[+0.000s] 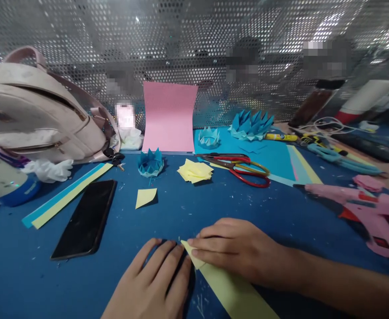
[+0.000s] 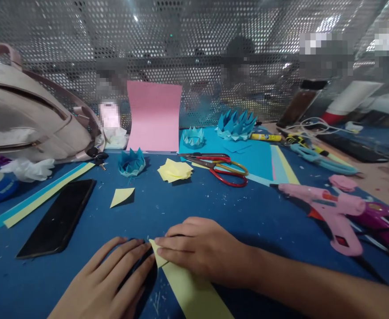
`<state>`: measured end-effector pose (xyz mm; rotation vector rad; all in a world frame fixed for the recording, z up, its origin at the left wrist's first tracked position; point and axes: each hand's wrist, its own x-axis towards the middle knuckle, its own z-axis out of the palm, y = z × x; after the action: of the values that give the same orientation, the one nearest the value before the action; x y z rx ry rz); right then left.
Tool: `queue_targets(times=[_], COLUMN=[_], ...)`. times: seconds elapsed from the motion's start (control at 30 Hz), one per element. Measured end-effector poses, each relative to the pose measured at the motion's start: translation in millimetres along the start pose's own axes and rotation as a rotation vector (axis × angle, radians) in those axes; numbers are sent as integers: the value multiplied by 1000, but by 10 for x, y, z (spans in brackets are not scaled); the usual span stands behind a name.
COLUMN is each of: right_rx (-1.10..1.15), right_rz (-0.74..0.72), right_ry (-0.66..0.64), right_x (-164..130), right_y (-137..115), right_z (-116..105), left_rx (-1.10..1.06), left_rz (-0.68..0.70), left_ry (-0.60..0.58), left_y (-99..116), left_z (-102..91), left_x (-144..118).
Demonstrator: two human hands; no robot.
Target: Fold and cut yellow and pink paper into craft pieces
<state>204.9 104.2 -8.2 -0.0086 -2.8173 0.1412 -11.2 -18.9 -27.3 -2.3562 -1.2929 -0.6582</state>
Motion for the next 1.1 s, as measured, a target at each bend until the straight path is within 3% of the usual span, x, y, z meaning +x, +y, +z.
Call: queue_targets(times=[0.3, 0.43, 0.6, 0.8, 0.97, 1.03, 1.1], right_rx=[132, 200, 241, 302, 344, 323, 275], right_rz=[34, 67, 253, 377, 526, 494, 357], right_ry=[-46, 25, 119, 130, 64, 50, 32], right_x=[-8, -16, -36, -21, 4, 7, 6], right_y=[56, 60, 38, 39, 55, 61, 67], right_z=[10, 5, 27, 49, 33, 12, -15], left_rx=[-10, -19, -29, -18, -50, -55, -54], left_rz=[16, 15, 12, 33, 12, 11, 6], left_ry=[-2, 4, -18, -92, -118, -119, -125], left_y=[-8, -4, 3, -13, -17, -16, -13], left_z=[-11, -10, -5, -39, -86, -91, -89], left_x=[-25, -33, -47, -30, 3, -1, -13])
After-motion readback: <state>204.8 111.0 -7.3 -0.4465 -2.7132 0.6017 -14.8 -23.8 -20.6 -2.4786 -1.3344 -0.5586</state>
